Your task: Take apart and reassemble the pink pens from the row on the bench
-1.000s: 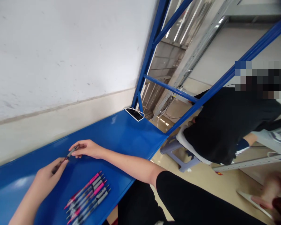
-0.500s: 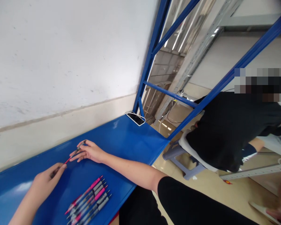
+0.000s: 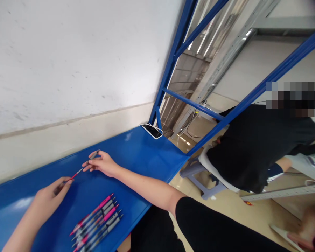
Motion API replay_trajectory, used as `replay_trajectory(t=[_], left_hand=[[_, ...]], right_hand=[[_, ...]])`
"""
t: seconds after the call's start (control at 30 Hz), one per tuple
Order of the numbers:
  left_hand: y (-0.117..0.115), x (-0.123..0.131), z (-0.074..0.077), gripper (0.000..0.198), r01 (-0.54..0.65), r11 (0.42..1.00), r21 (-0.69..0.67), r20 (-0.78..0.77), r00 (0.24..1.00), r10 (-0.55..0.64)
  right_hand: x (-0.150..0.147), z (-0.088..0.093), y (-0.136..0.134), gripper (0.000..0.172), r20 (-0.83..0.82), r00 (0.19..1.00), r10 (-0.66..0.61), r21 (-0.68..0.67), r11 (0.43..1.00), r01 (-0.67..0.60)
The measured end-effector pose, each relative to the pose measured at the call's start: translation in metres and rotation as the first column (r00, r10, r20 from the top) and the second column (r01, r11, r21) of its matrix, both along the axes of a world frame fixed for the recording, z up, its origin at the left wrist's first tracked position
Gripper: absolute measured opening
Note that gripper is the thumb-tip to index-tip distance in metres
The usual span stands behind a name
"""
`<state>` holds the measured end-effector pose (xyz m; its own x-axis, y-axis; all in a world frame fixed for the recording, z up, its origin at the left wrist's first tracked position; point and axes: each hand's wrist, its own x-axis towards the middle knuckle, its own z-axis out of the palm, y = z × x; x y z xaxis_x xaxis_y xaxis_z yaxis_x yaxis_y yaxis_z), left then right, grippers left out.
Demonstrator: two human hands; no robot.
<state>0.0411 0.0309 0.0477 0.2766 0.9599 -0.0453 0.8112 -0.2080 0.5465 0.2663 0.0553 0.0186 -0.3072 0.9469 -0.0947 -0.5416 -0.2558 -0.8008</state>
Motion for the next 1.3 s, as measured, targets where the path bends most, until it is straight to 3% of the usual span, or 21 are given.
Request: replay_trajectory(t=[0.33, 0.53, 0.73, 0.97, 1.3], left_hand=[[0.002, -0.002, -0.011, 0.046, 0.078, 0.997, 0.000, 0.020, 0.997, -0.078], [-0.001, 0.002, -0.008, 0.047, 0.091, 0.996, -0.026, -0.011, 0.996, -0.091], [-0.003, 0.004, -0.005, 0.045, 0.074, 0.997, -0.019, -0.022, 0.997, -0.074], [-0.007, 0.006, -0.010, 0.044, 0.048, 0.999, 0.015, 0.049, 0.998, -0.049], [-0.019, 0.011, -0.006, 0.038, 0.001, 0.998, 0.064, 0.064, 0.998, -0.005]], right_hand=[[0.001, -0.012, 0.004, 0.035, 0.004, 1.000, -0.029, 0.029, 0.999, 0.029], [-0.001, -0.011, 0.005, 0.023, -0.055, 0.996, -0.075, 0.045, 0.996, 0.078], [0.001, -0.002, 0.001, 0.027, -0.081, 0.992, -0.100, 0.025, 0.994, 0.103], [0.003, -0.013, 0.004, 0.040, -0.050, 0.996, -0.070, 0.069, 0.995, 0.073], [0.002, -0.016, -0.002, 0.033, -0.042, 0.998, -0.037, 0.049, 0.998, 0.039]])
